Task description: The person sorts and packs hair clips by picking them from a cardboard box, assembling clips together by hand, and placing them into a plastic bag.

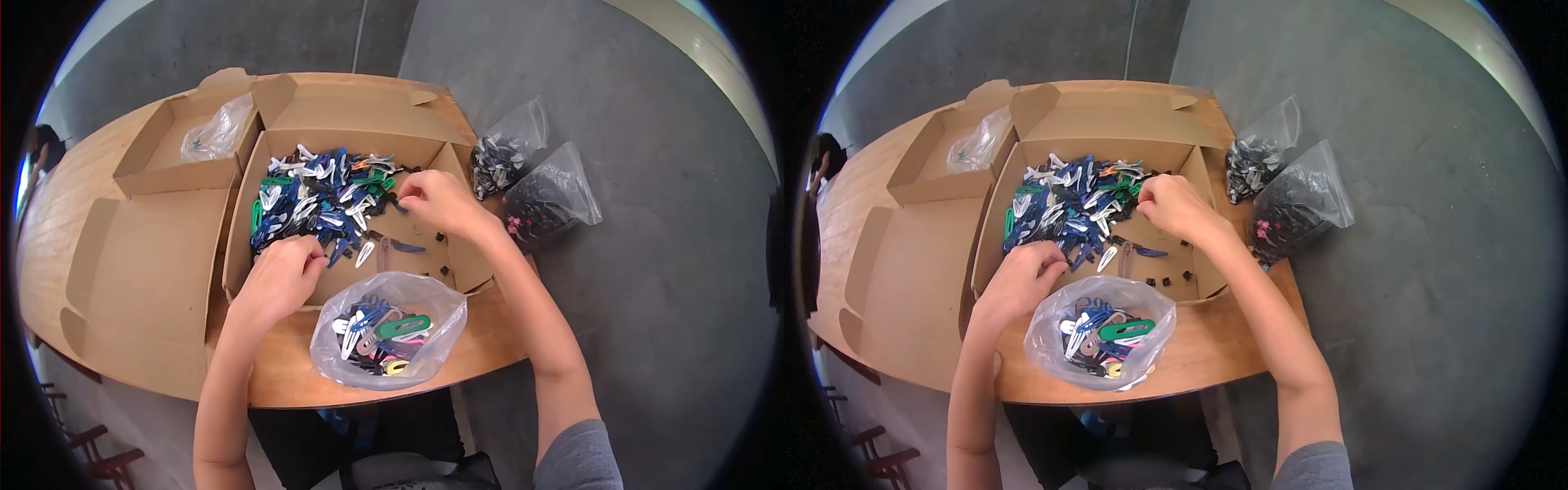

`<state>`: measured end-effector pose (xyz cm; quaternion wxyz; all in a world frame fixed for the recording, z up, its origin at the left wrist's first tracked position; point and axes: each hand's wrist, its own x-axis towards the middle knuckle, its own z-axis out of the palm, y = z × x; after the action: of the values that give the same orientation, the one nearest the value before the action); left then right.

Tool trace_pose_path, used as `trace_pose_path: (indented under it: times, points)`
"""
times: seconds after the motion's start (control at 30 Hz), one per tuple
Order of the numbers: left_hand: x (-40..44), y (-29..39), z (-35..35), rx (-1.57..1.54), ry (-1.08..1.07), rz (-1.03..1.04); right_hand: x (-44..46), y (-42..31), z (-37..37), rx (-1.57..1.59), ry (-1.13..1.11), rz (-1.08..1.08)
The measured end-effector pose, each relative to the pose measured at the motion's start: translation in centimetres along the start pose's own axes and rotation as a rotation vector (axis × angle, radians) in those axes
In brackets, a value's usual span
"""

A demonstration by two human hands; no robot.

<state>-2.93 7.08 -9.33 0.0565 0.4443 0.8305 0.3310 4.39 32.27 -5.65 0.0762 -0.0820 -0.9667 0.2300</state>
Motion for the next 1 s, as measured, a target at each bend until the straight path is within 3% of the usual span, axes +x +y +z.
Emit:
trace_pose_path:
  times: [0.1,0.37,0.43,0.57,0.67,0.8,1.0]
  points:
    - [0.0,0.3,-0.1,-0.014,-0.004,0.009,3.9,2.0,2.8,-0.279,-0.142,0.152]
    - [-0.1,0.2,0.1,0.044,0.054,0.002,3.5,2.3,3.5,-0.273,-0.190,0.253]
    - [0.0,0.3,0.1,0.090,0.135,-0.097,3.0,2.5,3.3,-0.279,-0.200,0.251]
    - [0.1,-0.2,-0.2,0.112,0.155,-0.174,2.0,2.4,2.7,-0.280,-0.013,0.229]
    - [0.0,-0.2,-0.3,0.101,0.123,-0.197,1.3,3.1,2.4,-0.132,0.115,0.142]
    - [0.1,-0.2,-0.2,0.075,0.113,-0.164,-0.1,2.2,1.4,-0.004,0.116,0.118]
    - [-0.1,-0.4,0.2,0.112,0.170,-0.111,-3.6,-1.8,-1.5,0.463,0.094,0.033]
